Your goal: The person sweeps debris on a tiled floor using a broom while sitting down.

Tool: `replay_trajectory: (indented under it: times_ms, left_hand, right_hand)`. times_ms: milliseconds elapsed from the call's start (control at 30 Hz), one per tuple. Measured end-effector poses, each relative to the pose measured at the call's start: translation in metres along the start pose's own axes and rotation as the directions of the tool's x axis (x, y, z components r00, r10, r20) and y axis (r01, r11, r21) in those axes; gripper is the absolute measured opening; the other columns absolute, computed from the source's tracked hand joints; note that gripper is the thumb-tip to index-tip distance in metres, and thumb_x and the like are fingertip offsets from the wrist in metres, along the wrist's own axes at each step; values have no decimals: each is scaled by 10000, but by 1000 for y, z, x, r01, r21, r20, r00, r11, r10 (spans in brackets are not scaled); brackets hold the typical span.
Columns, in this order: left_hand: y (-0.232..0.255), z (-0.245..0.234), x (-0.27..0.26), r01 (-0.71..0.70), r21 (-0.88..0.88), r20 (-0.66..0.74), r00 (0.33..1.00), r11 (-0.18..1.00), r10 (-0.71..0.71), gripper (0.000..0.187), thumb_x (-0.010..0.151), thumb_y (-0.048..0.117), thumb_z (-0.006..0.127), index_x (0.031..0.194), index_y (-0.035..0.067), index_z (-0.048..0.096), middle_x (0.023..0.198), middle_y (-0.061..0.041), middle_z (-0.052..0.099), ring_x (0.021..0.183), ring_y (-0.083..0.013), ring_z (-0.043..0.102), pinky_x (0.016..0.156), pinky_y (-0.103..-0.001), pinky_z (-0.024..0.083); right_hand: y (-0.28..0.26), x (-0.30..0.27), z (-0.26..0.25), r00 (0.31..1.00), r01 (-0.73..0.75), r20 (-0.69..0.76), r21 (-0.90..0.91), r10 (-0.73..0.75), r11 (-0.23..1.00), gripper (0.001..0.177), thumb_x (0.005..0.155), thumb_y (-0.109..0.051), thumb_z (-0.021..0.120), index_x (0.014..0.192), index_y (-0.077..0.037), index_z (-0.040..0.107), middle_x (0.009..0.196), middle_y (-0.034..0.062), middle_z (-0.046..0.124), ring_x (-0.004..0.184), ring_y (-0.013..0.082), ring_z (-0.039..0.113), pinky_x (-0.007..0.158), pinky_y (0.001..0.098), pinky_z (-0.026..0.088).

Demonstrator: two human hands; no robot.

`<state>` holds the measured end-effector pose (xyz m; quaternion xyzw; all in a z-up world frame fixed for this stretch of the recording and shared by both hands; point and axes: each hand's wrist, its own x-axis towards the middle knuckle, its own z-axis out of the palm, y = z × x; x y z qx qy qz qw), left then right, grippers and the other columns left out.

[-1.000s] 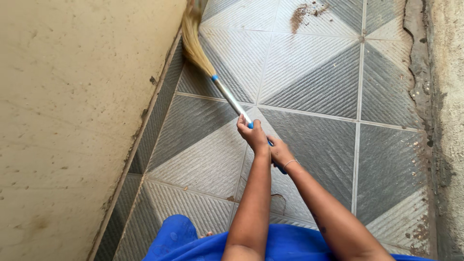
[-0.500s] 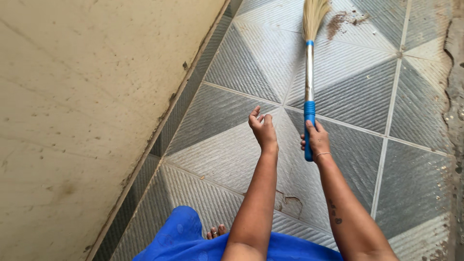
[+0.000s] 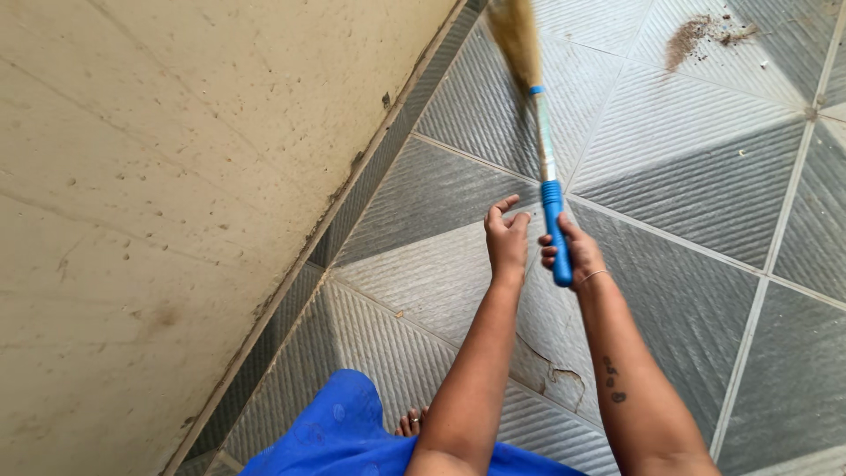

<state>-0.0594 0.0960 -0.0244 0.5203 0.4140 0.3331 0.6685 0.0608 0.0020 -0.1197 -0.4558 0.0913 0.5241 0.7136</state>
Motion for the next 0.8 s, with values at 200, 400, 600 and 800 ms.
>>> replay_trajectory:
  times_ms: [200,400,600,800]
  left_hand:
    - [-17,-10,13,16,-61,85,996,998,-11,354,878,138,648,1222,58,640,1304,-82,590,970,-173,635,886,-330,533]
    - [-28,-14,20,-39,-83,188,981,996,54,337,883,152,677,1200,41,655,1307,-126,611,1009,-184,661,899,-326,560]
    - [-32,-20,16,-11,67,238,971,998,-5,361,884,157,694,1236,82,659,1317,-121,554,996,-183,632,892,-317,544]
    - [-23,-20,16,131,5,250,960,991,-128,364,880,179,684,1235,109,649,1202,-75,613,866,-127,569,706,-305,490]
  right_hand:
    - [-12,-13,47,958,277,-88,49,-272,960,319,1015,-454,594,1087,-209,402,749,44,544,531,93,462,460,248,397]
    - [-40,40,75,977,204,88,-145,-193,968,332,1008,-436,616,1137,-175,455,769,46,572,528,99,470,457,257,401]
    - [-100,128,31,989,45,134,72,-54,996,379,1039,-467,650,1098,-162,434,779,29,558,559,92,480,483,240,402]
    - [-104,113,-60,985,58,124,422,-121,905,391,1062,-495,630,1114,-156,444,805,25,551,592,82,490,515,231,415]
